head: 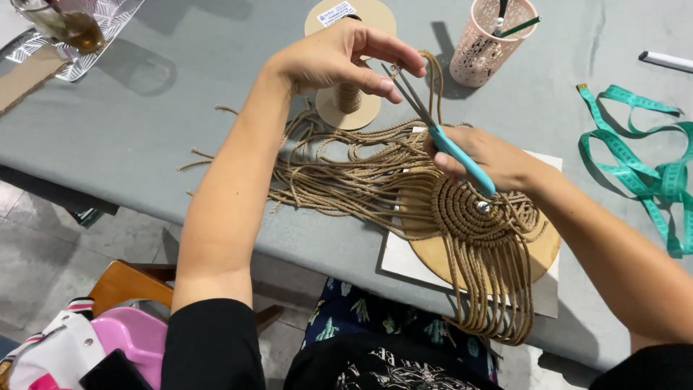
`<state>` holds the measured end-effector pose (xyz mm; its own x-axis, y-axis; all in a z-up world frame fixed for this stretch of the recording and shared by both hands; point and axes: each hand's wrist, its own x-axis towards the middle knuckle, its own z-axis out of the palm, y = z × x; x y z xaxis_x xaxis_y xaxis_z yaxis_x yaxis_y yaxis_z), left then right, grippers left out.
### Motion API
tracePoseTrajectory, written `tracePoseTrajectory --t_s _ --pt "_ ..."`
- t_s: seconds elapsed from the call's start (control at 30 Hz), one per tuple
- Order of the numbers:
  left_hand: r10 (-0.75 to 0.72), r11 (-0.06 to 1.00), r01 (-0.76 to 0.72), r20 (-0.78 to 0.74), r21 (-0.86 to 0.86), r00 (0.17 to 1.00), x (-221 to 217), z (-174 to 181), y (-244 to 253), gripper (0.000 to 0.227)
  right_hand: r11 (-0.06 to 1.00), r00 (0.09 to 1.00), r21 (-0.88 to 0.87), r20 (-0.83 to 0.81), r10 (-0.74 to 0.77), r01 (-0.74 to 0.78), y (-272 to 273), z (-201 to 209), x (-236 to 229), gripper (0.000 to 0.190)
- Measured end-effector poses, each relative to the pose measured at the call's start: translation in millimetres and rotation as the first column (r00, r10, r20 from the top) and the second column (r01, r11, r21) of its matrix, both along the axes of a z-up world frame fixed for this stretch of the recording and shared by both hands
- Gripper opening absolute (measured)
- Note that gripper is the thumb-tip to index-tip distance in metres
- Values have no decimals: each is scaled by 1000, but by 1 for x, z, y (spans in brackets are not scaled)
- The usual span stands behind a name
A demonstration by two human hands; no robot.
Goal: Weaving a circular macrame pattern on a cardboard base using cord, scissors, and a tape measure.
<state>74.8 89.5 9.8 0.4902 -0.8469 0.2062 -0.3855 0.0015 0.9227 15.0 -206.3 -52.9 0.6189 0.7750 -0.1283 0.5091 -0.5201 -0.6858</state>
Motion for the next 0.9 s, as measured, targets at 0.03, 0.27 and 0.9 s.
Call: tracePoseTrajectory --t_s 0.03,0.27,0.9 --pt "-1 1000 1 -20 0 1000 -1 1 0 34 999 1000 29 -1 -24 24 5 1 2 54" --pt "5 1000 -10 -160 -28 987 3 -6 -3 34 983 995 177 100 25 -42 29 -2 22 52" --pt "129 983 -109 -129 149 983 -5 2 1 35 841 745 -55 496 -446 539 -137 -8 -86 30"
